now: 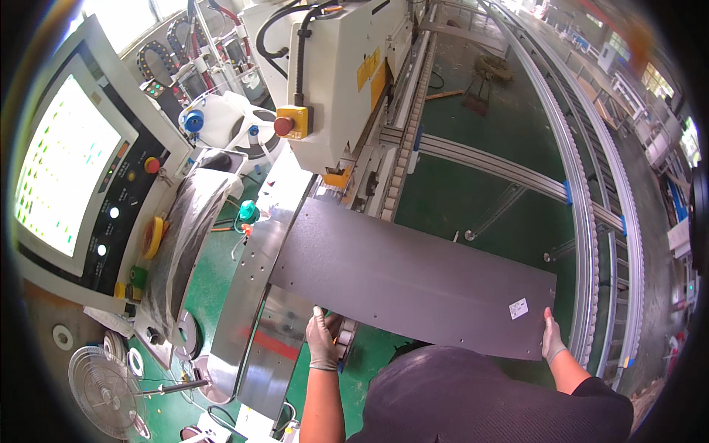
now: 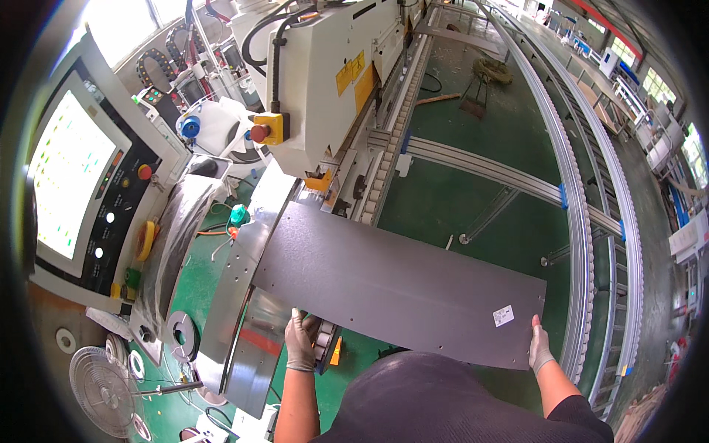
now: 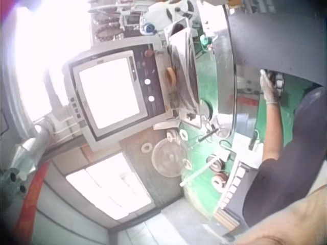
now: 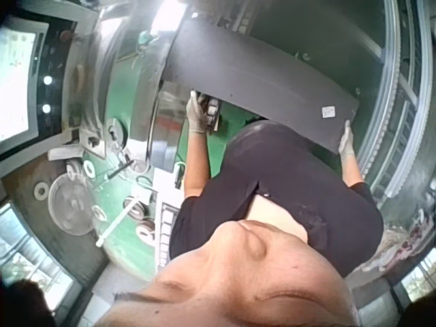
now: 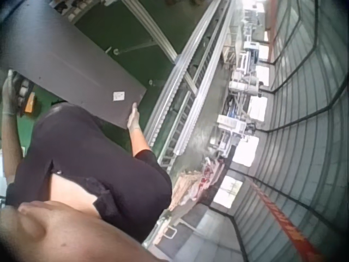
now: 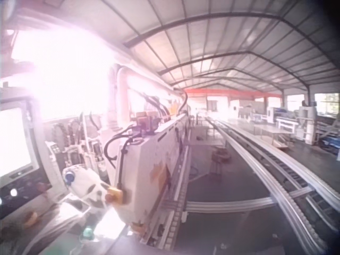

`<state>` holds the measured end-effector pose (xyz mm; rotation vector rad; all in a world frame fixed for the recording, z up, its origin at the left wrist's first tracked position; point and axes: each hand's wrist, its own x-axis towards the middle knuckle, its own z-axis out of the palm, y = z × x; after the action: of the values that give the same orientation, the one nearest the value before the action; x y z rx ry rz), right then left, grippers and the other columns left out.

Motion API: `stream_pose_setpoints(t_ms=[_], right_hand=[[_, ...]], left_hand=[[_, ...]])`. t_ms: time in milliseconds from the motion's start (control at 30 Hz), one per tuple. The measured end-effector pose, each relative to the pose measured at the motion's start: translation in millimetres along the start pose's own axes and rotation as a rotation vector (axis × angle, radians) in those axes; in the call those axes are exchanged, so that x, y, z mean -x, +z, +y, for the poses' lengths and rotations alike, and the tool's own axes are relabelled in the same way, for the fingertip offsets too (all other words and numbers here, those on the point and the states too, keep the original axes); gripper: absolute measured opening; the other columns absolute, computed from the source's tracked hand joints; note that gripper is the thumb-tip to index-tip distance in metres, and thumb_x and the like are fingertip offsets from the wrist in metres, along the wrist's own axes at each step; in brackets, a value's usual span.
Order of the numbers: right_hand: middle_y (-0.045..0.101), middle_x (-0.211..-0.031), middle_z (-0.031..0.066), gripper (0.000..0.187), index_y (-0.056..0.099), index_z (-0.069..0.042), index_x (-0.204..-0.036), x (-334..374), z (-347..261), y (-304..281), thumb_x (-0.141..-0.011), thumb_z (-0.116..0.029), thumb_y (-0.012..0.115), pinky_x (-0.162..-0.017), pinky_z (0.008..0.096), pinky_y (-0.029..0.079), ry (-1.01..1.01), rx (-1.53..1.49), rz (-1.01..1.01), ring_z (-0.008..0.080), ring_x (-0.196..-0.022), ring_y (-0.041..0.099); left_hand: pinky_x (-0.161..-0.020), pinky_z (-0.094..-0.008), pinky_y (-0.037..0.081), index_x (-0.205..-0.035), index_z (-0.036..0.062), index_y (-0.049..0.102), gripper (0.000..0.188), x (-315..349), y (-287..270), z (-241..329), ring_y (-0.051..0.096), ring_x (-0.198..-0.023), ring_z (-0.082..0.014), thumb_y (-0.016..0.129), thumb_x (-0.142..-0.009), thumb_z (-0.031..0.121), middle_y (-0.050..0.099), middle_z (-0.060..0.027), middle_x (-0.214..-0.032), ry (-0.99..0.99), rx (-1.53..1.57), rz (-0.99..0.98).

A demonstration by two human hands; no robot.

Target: The person picks up large grey panels from a stack one at a time and feeds them individually into an edge-banding machine, repeating this process for multiple panels.

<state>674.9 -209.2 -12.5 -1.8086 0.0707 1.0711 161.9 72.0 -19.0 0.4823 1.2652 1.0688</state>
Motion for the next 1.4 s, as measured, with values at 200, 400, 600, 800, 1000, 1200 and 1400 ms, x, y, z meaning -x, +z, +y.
stream_pose_setpoints(t_ms=[200,400,600,800,1000,1200,1400], right_hand=[[0.05,-0.143,0.0106,0.077,0.045,-0.006,-0.144,-37.9,-33.7,5.4,-0.093,-0.063,0.055,-0.107,0.0415,0.04,0.003,0.056,0.104,0.027,-0.126,0.051],[0.049,-0.145,0.0113,0.076,0.043,-0.008,-0.145,-66.5,-66.1,17.9,-0.094,-0.063,0.053,-0.112,0.0454,0.036,0.017,-0.089,-0.042,0.0301,-0.131,0.048],[0.048,-0.146,0.0111,0.075,0.041,-0.008,-0.147,-99.1,-107.1,38.8,-0.094,-0.061,0.053,-0.112,0.0462,0.036,-0.008,-0.124,-0.112,0.0312,-0.132,0.047],[0.055,-0.138,0.0099,0.068,0.048,-0.007,-0.141,-155.2,-141.3,38.1,-0.095,-0.056,0.056,-0.109,0.0462,0.04,-0.051,-0.188,-0.217,0.03,-0.127,0.053],[0.06,-0.13,0.0101,0.05,0.055,-0.007,-0.132,-226.6,-160.7,25.4,-0.098,-0.042,0.056,-0.102,0.0435,0.045,-0.216,-0.17,-0.162,0.0274,-0.117,0.058],[0.062,-0.121,0.0107,0.041,0.06,-0.001,-0.123,-248.5,-191.1,75.0,-0.099,-0.035,0.055,-0.104,0.0337,0.038,-0.669,0.078,0.091,0.0223,-0.118,0.054],[0.065,-0.122,0.0185,0.032,0.069,-0.001,-0.111,-172.6,-186.7,233.9,-0.095,-0.027,0.058,-0.106,0.0421,0.039,-1.244,0.708,-0.059,0.0354,-0.12,0.056]], left_hand=[[-0.079,-0.0342,0.049,-0.094,-0.0042,0.06,0.049,-26.9,40.8,-6.6,0.058,-0.084,-0.0175,0.038,-0.108,0.037,0.064,-0.0093,-0.09,0.248,-0.155,0.159],[-0.077,-0.0339,0.048,-0.091,-0.0026,0.059,0.048,-53.8,83.4,4.2,0.056,-0.079,-0.0164,0.039,-0.108,0.037,0.062,-0.0067,-0.085,0.218,-0.117,0.211],[-0.078,-0.035,0.051,-0.095,-0.004,0.06,0.048,-85.3,124.9,11.9,0.063,-0.083,-0.0187,0.038,-0.108,0.036,0.066,-0.0103,-0.09,0.204,-0.119,0.173],[-0.074,-0.0355,0.054,-0.096,-0.0035,0.062,0.047,-129.1,165.2,12.8,0.065,-0.081,-0.0199,0.039,-0.106,0.036,0.067,-0.0121,-0.093,0.177,-0.049,0.127],[-0.073,-0.0364,0.054,-0.107,-0.0022,0.064,0.047,-153.2,233.2,44.2,0.068,-0.086,-0.0225,0.039,-0.104,0.038,0.069,-0.0116,-0.1,0.075,0.046,0.06],[-0.079,-0.0395,0.053,-0.105,-0.0014,0.063,0.041,-206.6,233.9,14.2,0.066,-0.086,-0.0354,0.043,-0.099,0.034,0.069,-0.0222,-0.098,0.365,-0.707,-0.097],[-0.079,-0.0448,0.054,-0.124,0.0043,0.055,0.046,-99.0,180.9,2.0,0.068,-0.09,-0.0336,0.058,-0.091,0.035,0.067,-0.0171,-0.101,0.629,-1.352,0.019]])
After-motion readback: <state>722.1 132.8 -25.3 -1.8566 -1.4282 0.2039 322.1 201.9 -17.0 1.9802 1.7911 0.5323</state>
